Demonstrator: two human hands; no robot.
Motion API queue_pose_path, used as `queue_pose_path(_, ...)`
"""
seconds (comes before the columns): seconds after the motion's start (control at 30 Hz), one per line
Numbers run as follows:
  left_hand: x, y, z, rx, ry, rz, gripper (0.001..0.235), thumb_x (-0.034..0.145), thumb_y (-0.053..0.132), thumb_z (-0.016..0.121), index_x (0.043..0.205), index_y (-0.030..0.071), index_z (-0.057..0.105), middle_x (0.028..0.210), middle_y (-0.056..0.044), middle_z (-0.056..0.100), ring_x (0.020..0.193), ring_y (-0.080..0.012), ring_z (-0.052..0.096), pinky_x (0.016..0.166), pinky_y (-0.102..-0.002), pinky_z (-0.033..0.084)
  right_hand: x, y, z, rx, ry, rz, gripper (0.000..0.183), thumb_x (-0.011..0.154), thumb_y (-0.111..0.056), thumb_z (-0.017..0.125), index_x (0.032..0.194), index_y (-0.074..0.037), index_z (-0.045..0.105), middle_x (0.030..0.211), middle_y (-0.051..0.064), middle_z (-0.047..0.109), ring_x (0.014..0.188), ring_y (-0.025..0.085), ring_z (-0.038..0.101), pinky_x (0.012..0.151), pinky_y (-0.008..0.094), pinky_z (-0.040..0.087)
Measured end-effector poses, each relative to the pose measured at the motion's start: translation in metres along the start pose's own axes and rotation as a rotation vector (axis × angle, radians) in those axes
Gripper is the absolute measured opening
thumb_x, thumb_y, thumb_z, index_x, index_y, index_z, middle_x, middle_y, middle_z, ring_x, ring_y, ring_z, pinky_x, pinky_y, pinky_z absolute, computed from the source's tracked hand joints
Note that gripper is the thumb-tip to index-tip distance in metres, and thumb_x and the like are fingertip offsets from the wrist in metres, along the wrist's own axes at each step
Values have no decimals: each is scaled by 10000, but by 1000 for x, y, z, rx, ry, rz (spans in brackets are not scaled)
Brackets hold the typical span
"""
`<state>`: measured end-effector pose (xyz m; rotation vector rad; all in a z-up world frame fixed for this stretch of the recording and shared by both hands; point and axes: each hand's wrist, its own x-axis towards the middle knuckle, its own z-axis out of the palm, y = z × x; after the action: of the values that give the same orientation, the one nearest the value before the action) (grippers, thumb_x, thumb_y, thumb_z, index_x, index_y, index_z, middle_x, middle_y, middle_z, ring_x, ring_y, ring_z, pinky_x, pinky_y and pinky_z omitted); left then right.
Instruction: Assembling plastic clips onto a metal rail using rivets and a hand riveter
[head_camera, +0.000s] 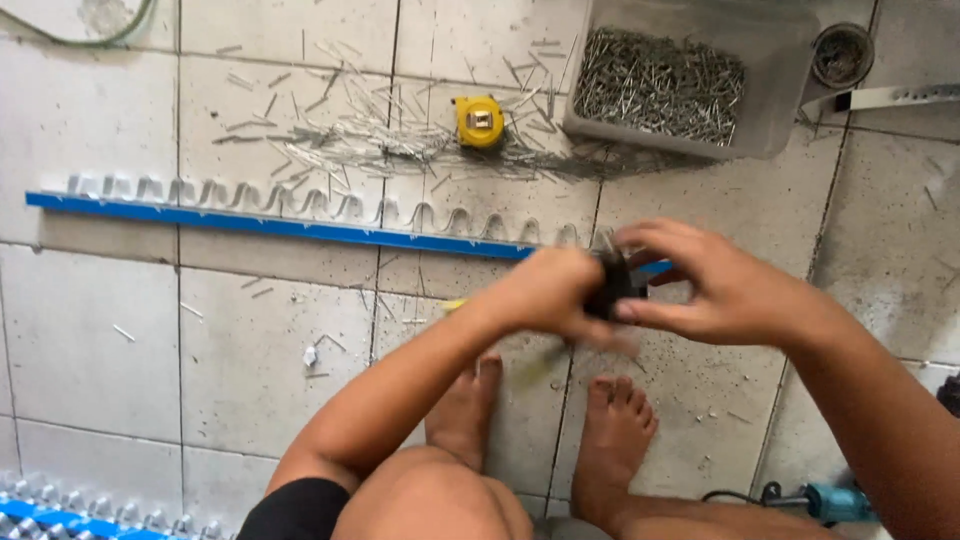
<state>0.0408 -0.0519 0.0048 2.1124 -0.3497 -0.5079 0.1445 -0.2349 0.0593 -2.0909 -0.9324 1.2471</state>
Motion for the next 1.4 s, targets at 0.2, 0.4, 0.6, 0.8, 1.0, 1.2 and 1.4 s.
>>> queue_pose_path(0.2, 38, 11, 12, -1055, 911, -17, 337, 869, 432, 754, 744, 125, 691, 623, -31, 694, 607, -83, 685, 564, -245, 580, -13, 13, 101, 810, 184, 81, 587, 659, -150, 933, 1191, -34, 715, 986, 80, 751, 912, 143, 665, 738, 377, 608)
queue_pose_path(0.4, 6, -138, 44, 767, 569, 37, 437, 854, 266, 791, 1251, 153, 647, 1138, -111, 638, 1136, -350, 596, 860, -466, 508, -59, 79, 102, 413, 263, 275, 437, 887, -443, 625, 1094, -71, 723, 819, 124, 718, 771, 247, 676, 731, 434, 555)
queue_pose_path(0.6, -8, -145, 33, 750, 609, 114, 409, 721, 189, 859, 1026, 178, 587, 834, -20, 547, 847, -259, 597, 739, -387, 429, -83, 124, 136, 500, 247, 314, 482, 983, -435, 489, 999, -28, 746, 764, 141, 690, 774, 255, 663, 770, 457, 604)
queue_pose_path(0.8, 18, -161, 50, 628, 625, 175, 440, 605, 170, 899, 914, 180, 585, 821, 3, 558, 764, -241, 627, 621, -383, 481, -69, 86, 134, 418, 288, 259, 479, 1012, -423, 452, 826, -51, 690, 704, 79, 613, 712, 221, 614, 686, 418, 554)
queue_pose_path(1.0, 13, -145, 37, 504, 560, 116, 427, 640, 165, 896, 935, 124, 588, 828, -34, 575, 789, -265, 640, 657, -394, 518, -51, 85, 134, 339, 211, 341, 457, 1019, -433, 479, 853, -74, 706, 707, 111, 675, 745, 237, 647, 755, 421, 512)
queue_pose_path(1.2, 13, -146, 33, 461, 546, 102, 186, 703, 122, 819, 823, 94, 680, 768, -53, 600, 740, -268, 638, 649, -388, 524, -47, 79, 141, 352, 246, 340, 495, 1050, -411, 417, 800, -73, 678, 694, 86, 650, 717, 242, 640, 704, 407, 524)
queue_pose_path(1.4, 18, -155, 39, 449, 596, 95, 103, 697, 119, 794, 761, 103, 714, 734, -47, 594, 706, -238, 622, 608, -360, 518, -43, 64, 143, 398, 296, 365, 510, 1056, -432, 419, 869, -40, 686, 735, 102, 636, 763, 229, 611, 719, 416, 558)
